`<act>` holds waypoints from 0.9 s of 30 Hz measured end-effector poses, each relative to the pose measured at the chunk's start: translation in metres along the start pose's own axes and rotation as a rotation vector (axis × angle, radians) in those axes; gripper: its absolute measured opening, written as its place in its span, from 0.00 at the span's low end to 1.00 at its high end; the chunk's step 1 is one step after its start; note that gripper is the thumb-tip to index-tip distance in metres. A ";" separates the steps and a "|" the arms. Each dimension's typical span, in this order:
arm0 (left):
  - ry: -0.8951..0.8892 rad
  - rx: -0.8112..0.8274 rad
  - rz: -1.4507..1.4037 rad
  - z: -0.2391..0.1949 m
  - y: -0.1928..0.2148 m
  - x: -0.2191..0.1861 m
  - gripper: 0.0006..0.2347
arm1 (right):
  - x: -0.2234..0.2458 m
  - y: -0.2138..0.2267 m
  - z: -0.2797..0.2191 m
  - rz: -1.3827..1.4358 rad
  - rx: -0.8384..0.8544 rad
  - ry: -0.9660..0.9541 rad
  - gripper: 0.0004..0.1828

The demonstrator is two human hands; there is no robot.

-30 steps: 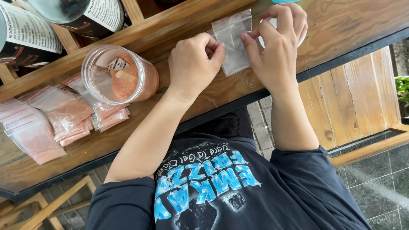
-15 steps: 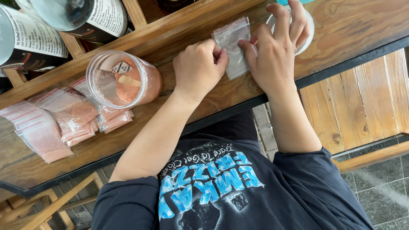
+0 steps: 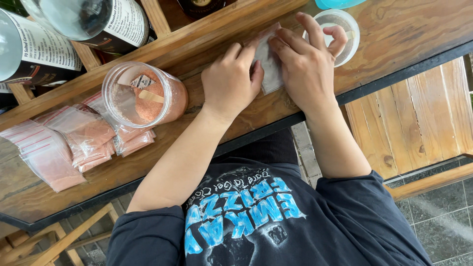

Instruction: The person portions orange powder from a large container into several small plastic bags by hand at a table.

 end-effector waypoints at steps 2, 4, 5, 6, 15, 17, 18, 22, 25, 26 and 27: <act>-0.016 -0.012 0.014 -0.001 -0.004 0.001 0.12 | 0.002 0.002 0.002 -0.004 -0.006 0.006 0.09; -0.026 -0.022 0.034 -0.004 -0.003 0.001 0.12 | 0.005 0.003 0.002 0.000 -0.011 0.016 0.10; -0.033 -0.021 0.016 -0.003 -0.002 0.001 0.13 | 0.005 0.003 0.002 0.008 -0.015 0.016 0.10; -0.040 -0.020 -0.003 -0.002 -0.002 0.001 0.13 | 0.005 0.003 0.003 0.016 -0.019 0.016 0.11; -0.160 -0.174 -0.012 0.001 0.034 -0.016 0.11 | 0.015 0.029 0.011 0.165 -0.197 0.010 0.11; -0.228 -0.237 -0.007 0.004 0.057 -0.026 0.09 | 0.016 0.036 0.010 0.186 -0.213 -0.002 0.09; -0.292 -0.291 -0.008 0.005 0.071 -0.033 0.08 | 0.017 0.039 0.011 0.208 -0.218 -0.019 0.08; -0.386 -0.440 0.037 0.000 0.116 -0.043 0.08 | 0.015 0.048 0.009 0.238 -0.316 -0.020 0.06; -0.402 -0.479 -0.013 -0.013 0.147 -0.043 0.08 | 0.020 0.049 0.010 0.286 -0.298 -0.052 0.06; -0.403 -0.482 -0.036 -0.019 0.153 -0.039 0.07 | 0.019 0.046 0.010 0.318 -0.307 -0.066 0.05; -0.402 -0.482 -0.058 -0.025 0.159 -0.036 0.07 | 0.020 0.043 0.009 0.353 -0.312 -0.082 0.06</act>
Point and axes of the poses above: each hand's wrist, its own z-axis towards the middle knuckle, its own y-axis out of the back of the hand, x = y × z, the point moved 6 cm from there along z, towards the middle knuckle, and after that the axes turned 15 degrees about -y, right-handed, at the moved point
